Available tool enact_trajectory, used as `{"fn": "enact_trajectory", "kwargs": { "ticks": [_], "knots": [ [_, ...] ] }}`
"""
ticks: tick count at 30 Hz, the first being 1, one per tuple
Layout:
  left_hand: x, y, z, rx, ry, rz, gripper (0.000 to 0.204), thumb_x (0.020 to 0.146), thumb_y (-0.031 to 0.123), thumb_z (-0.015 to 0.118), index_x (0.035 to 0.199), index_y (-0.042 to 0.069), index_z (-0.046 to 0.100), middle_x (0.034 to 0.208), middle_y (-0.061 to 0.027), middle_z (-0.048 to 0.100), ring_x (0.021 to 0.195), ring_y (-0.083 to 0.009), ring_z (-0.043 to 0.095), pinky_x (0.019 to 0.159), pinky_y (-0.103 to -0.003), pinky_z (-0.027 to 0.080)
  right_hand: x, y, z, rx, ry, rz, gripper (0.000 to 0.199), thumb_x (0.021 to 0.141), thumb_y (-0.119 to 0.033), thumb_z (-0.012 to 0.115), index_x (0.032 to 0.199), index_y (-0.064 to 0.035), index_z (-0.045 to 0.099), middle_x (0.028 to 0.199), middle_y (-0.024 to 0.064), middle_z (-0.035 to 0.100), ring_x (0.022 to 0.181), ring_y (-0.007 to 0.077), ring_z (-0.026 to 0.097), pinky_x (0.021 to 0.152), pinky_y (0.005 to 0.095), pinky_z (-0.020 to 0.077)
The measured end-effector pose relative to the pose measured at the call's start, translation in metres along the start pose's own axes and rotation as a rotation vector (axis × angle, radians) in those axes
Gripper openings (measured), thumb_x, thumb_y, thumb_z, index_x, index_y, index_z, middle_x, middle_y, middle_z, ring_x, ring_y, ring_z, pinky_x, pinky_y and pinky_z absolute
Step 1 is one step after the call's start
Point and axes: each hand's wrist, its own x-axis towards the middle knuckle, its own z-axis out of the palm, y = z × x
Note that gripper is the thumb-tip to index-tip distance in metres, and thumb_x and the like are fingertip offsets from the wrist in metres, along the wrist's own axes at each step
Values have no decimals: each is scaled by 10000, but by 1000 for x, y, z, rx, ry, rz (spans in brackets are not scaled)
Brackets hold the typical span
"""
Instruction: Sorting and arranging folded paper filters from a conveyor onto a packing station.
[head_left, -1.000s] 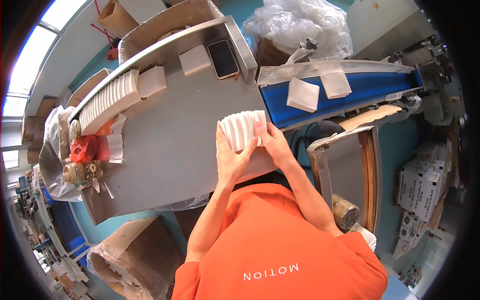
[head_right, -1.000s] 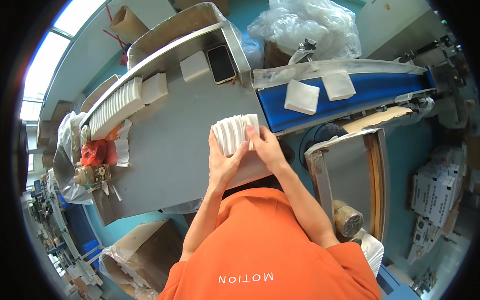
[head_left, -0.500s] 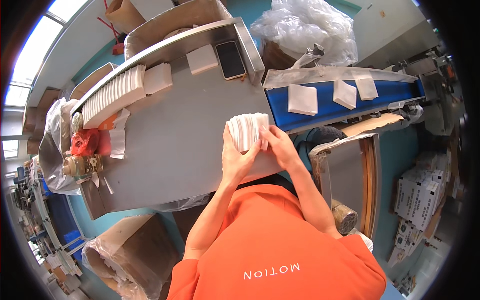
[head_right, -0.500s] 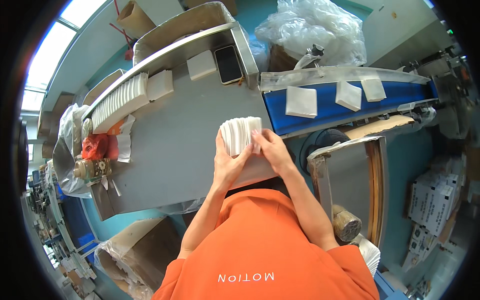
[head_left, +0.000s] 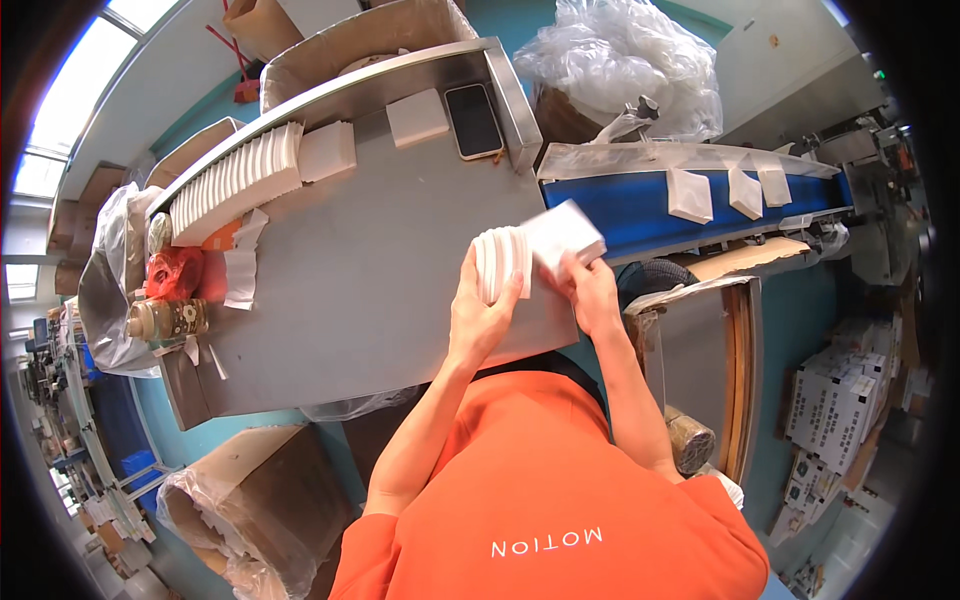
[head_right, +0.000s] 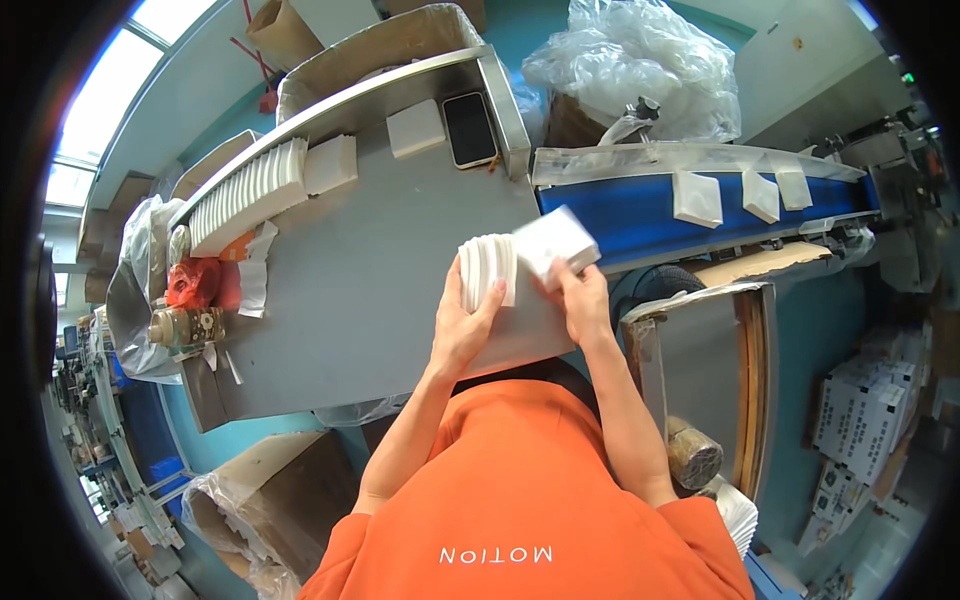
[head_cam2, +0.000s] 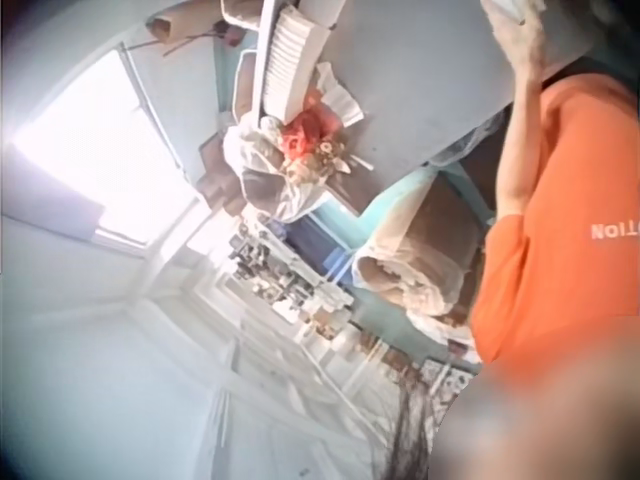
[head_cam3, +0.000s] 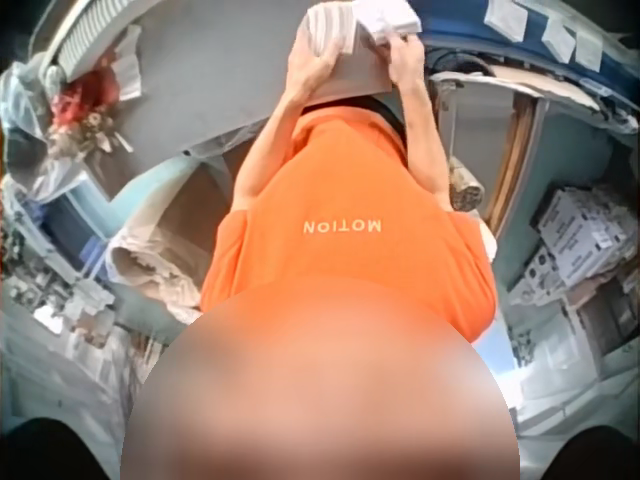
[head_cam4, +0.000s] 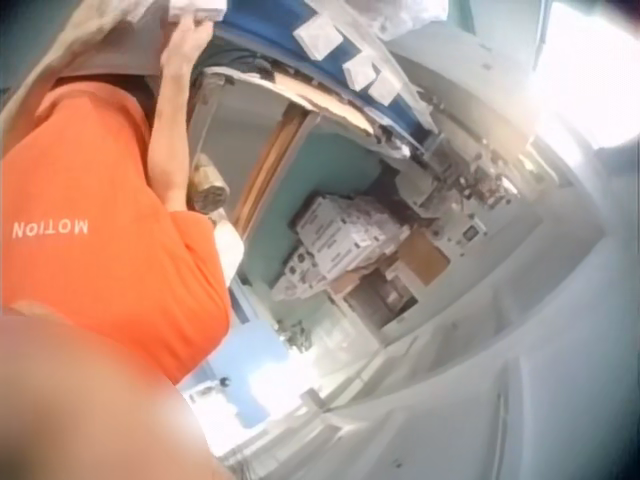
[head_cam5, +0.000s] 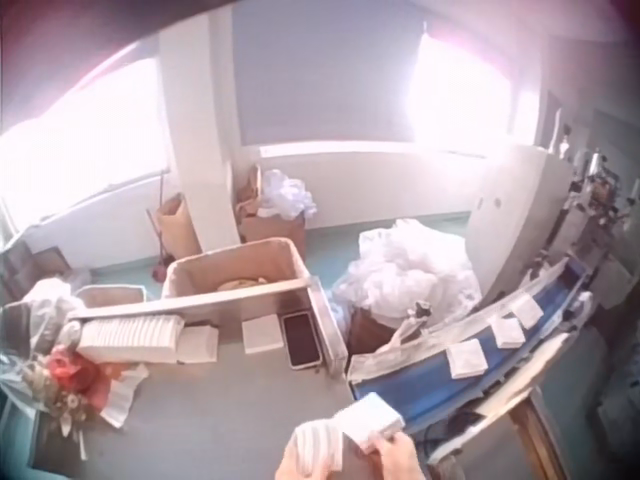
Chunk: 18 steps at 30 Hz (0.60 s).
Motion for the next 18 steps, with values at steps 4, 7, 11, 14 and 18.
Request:
{"fn": "enact_trajectory", "kwargs": {
  "ticks": [4, 7, 11, 14, 18],
  "knots": [
    [3, -12, 6, -116, -72, 44, 857, 876, 307, 711, 1516, 2, 229, 1418, -222, 482, 1280, -308, 522, 1053, -366, 425, -15, -3, 29, -369, -128, -88, 536, 957, -392, 636, 1248, 46, 530, 1108, 128, 642, 999, 155, 614, 849, 274, 513],
    [0, -3, 4, -101, -75, 5, 837, 872, 283, 709, 1505, 0, 241, 1404, -219, 494, 1270, -313, 531, 1047, -371, 430, -17, -1, 31, -347, -215, -55, 532, 938, -375, 666, 1253, 38, 548, 1120, 117, 640, 1010, 145, 602, 849, 270, 498],
    [3, -7, 1, -114, -53, 44, 790, 870, 250, 693, 1482, -1, 261, 1387, -225, 505, 1256, -318, 542, 1035, -381, 441, -10, -13, -2, -125, -337, 382, 438, 919, -261, 686, 1243, 8, 566, 1055, 73, 664, 900, 139, 628, 716, 291, 520],
    [3, 1, -2, -110, -90, -4, 776, 878, 260, 684, 1478, 1, 265, 1386, -228, 505, 1255, -312, 541, 1040, -382, 435, -5, -10, -3, -154, -297, 297, 391, 911, -217, 688, 1217, -1, 578, 998, 63, 670, 831, 138, 640, 672, 266, 516],
    [2, -2, 3, -153, -137, -4, 768, 923, 309, 646, 1508, 11, 247, 1421, -222, 474, 1301, -301, 496, 1071, -369, 400, 3, -6, -3, 133, 42, 90, 338, 964, -226, 627, 1188, 20, 570, 997, 93, 669, 827, 158, 656, 732, 279, 551]
  ]
}}
